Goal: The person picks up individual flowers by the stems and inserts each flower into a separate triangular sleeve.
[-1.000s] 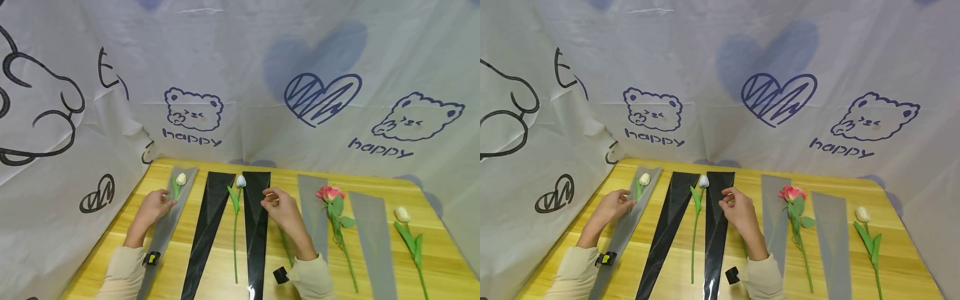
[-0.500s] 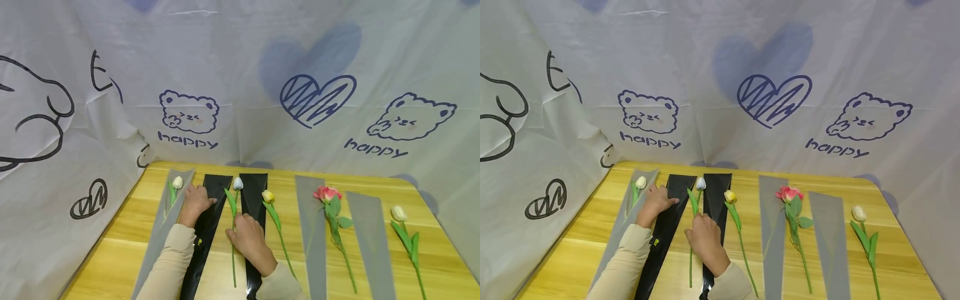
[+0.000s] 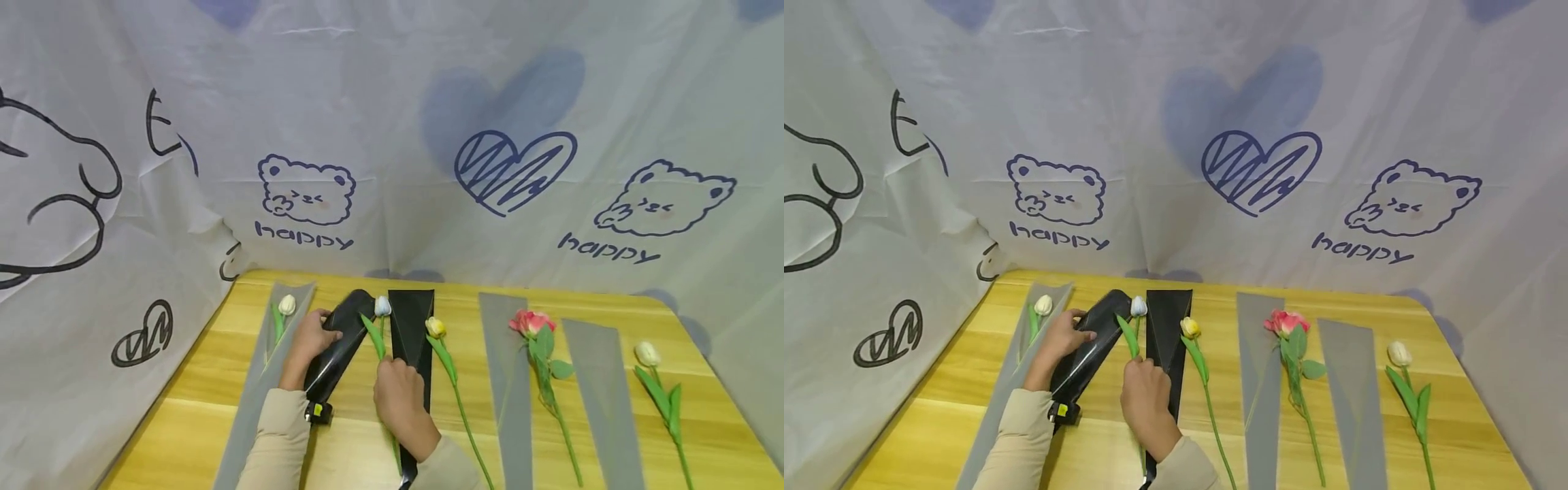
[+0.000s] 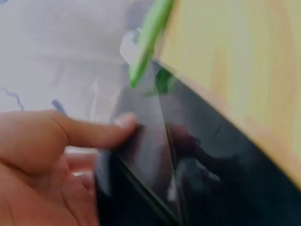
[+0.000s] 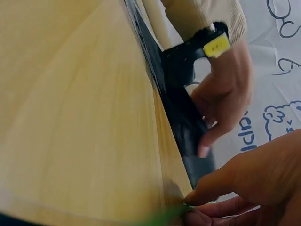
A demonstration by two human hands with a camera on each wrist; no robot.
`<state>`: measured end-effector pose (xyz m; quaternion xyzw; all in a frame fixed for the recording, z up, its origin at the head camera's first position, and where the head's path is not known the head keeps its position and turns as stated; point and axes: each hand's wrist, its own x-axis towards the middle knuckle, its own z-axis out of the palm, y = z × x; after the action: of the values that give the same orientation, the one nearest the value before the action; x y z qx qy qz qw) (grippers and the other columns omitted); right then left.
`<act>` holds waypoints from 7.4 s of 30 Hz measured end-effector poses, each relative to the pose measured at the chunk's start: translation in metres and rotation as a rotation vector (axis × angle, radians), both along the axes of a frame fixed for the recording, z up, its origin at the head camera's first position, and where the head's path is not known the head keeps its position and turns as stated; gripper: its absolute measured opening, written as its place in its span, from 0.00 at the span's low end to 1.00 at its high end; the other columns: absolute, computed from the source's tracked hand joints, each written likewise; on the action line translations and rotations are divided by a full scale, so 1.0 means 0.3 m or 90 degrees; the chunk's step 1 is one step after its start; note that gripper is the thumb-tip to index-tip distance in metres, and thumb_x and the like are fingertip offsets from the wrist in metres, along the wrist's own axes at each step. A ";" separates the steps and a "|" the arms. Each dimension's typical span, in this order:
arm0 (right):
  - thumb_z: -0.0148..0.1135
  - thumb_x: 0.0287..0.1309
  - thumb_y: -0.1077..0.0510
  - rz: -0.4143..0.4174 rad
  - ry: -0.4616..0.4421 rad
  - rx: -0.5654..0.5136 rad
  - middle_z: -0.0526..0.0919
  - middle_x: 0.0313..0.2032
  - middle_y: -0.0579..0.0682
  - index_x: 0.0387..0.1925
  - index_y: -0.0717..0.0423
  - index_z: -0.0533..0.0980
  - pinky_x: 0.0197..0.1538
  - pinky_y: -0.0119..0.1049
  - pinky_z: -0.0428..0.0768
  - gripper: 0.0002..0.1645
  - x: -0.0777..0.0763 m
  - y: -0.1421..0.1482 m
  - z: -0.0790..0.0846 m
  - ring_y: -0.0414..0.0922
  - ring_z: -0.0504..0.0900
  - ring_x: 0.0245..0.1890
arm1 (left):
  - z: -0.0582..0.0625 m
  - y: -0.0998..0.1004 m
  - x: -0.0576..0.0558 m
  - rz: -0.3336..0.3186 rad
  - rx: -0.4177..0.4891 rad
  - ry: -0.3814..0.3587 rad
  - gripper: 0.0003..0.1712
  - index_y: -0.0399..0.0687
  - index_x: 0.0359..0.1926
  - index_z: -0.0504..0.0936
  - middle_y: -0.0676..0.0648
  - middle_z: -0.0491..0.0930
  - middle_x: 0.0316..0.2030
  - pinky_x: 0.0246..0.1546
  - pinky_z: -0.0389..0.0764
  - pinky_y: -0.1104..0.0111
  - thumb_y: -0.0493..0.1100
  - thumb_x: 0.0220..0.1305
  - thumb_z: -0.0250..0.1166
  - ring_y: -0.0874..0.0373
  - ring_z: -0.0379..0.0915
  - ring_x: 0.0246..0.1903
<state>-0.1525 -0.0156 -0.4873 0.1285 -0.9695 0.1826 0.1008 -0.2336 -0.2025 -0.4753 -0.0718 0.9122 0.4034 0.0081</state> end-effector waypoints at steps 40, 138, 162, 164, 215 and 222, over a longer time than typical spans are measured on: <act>0.66 0.66 0.68 0.001 -0.135 -0.804 0.86 0.39 0.54 0.51 0.72 0.76 0.41 0.40 0.86 0.15 -0.133 0.451 0.267 0.44 0.87 0.37 | 0.083 0.098 0.035 -0.189 0.467 0.010 0.15 0.40 0.29 0.76 0.52 0.73 0.23 0.34 0.72 0.70 0.39 0.77 0.60 0.60 0.68 0.27; 0.77 0.58 0.59 0.037 -0.081 -0.631 0.89 0.41 0.53 0.37 0.60 0.88 0.48 0.36 0.81 0.09 -0.070 0.473 0.352 0.46 0.84 0.51 | 0.197 0.316 0.098 -0.391 0.283 0.158 0.07 0.36 0.41 0.85 0.46 0.82 0.33 0.32 0.73 0.71 0.31 0.62 0.73 0.60 0.72 0.29; 0.64 0.65 0.73 0.084 -0.002 -0.979 0.87 0.43 0.54 0.47 0.74 0.80 0.46 0.40 0.85 0.10 -0.081 0.541 0.368 0.47 0.87 0.42 | 0.194 0.276 0.097 -0.379 0.278 0.138 0.07 0.35 0.39 0.85 0.48 0.79 0.30 0.30 0.71 0.71 0.31 0.61 0.74 0.60 0.70 0.26; 0.65 0.64 0.73 0.090 0.006 -0.970 0.88 0.42 0.54 0.46 0.75 0.81 0.45 0.39 0.85 0.10 -0.080 0.534 0.371 0.46 0.87 0.40 | 0.197 0.277 0.101 -0.385 0.273 0.133 0.08 0.35 0.41 0.85 0.48 0.80 0.31 0.30 0.72 0.72 0.31 0.61 0.74 0.60 0.71 0.27; 0.58 0.75 0.61 0.148 -0.140 -0.846 0.87 0.47 0.54 0.66 0.62 0.69 0.51 0.45 0.84 0.23 -0.053 0.507 0.400 0.52 0.88 0.47 | 0.229 0.250 0.113 -0.283 0.356 0.042 0.30 0.36 0.68 0.75 0.38 0.81 0.59 0.57 0.78 0.57 0.40 0.68 0.70 0.47 0.78 0.57; 0.61 0.70 0.68 0.177 -0.115 -0.846 0.85 0.46 0.54 0.57 0.71 0.73 0.49 0.47 0.85 0.16 -0.058 0.486 0.386 0.51 0.87 0.45 | 0.233 0.251 0.115 -0.294 0.404 0.039 0.23 0.37 0.63 0.80 0.40 0.83 0.54 0.48 0.80 0.66 0.39 0.70 0.68 0.55 0.79 0.48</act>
<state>-0.1699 0.1303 -0.3714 0.1467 -0.6309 0.7601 0.0528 -0.1992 -0.1273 -0.4054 0.1539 0.7339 0.6550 0.0930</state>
